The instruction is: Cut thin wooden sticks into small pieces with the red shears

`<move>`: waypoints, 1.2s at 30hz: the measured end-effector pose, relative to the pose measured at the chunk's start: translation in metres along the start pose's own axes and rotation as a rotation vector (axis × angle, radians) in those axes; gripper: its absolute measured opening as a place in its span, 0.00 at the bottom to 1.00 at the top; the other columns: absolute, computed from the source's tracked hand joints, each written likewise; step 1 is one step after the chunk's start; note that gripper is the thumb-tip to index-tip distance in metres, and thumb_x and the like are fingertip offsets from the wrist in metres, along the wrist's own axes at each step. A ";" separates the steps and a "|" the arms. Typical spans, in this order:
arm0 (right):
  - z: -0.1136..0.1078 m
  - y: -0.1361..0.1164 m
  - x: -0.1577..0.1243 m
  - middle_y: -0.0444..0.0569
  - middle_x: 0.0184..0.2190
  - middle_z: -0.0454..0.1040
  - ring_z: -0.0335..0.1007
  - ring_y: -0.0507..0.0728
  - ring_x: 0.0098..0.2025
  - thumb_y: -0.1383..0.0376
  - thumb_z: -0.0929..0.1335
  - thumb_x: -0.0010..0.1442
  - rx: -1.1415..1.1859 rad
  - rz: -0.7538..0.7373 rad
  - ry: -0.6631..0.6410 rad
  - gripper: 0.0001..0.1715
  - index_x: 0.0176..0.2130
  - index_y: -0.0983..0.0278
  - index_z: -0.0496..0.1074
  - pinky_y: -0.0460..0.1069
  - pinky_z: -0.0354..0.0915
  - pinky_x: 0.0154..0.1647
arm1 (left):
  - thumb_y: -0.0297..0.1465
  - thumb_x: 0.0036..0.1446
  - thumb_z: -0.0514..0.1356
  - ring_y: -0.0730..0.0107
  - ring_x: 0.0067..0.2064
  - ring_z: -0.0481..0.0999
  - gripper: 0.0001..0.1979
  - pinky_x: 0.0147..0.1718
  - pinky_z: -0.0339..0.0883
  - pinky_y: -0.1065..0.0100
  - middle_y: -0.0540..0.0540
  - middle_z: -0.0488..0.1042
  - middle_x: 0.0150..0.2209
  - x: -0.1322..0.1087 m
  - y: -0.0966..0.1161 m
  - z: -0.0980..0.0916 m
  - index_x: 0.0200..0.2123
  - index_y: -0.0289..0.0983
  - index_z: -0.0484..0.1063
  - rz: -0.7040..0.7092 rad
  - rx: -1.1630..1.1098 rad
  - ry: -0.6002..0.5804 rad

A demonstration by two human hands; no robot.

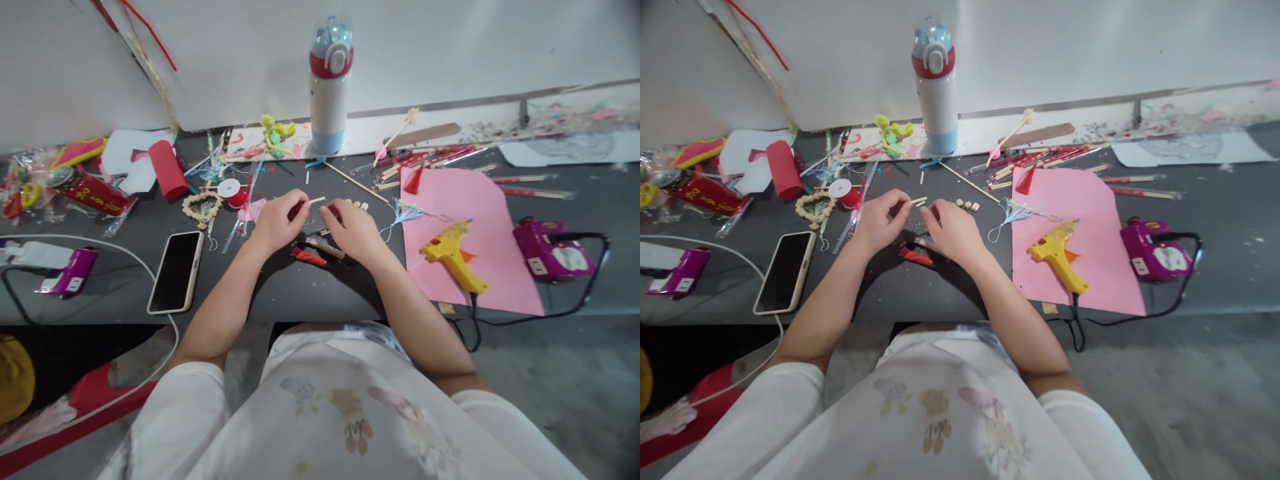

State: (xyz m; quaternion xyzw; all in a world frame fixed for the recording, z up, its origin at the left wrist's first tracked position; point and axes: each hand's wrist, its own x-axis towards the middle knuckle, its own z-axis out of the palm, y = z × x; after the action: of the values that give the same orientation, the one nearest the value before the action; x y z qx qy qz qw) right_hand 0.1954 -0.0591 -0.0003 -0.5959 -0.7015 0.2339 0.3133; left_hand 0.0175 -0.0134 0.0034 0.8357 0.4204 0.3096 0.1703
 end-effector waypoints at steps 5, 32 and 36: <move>0.007 0.014 0.014 0.43 0.21 0.64 0.59 0.50 0.24 0.43 0.57 0.68 0.518 0.087 -0.006 0.32 0.27 0.63 0.66 0.47 0.54 0.28 | 0.41 0.66 0.52 0.74 0.24 0.67 0.13 0.27 0.60 0.70 0.53 0.68 0.22 -0.002 0.004 0.010 0.34 0.39 0.66 -0.025 -0.219 -0.046; 0.003 0.009 0.013 0.39 0.15 0.59 0.51 0.46 0.19 0.43 0.65 0.63 0.789 0.028 -0.109 0.32 0.22 0.65 0.65 0.45 0.49 0.20 | 0.56 0.59 0.57 0.77 0.19 0.68 0.26 0.20 0.64 0.73 0.52 0.68 0.19 -0.003 0.020 0.019 0.28 0.37 0.65 -0.358 -0.752 -0.316; 0.003 0.006 0.012 0.40 0.17 0.64 0.54 0.45 0.17 0.46 0.64 0.65 0.831 0.100 -0.134 0.30 0.22 0.64 0.62 0.44 0.51 0.20 | 0.55 0.60 0.56 0.77 0.19 0.69 0.26 0.20 0.65 0.73 0.50 0.70 0.20 -0.003 0.019 0.019 0.29 0.37 0.66 -0.385 -0.832 -0.415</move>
State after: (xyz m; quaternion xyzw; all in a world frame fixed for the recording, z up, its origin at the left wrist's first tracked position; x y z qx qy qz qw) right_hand 0.1968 -0.0465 -0.0045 -0.4359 -0.5364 0.5499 0.4689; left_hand 0.0401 -0.0275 -0.0019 0.6483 0.3652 0.2410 0.6231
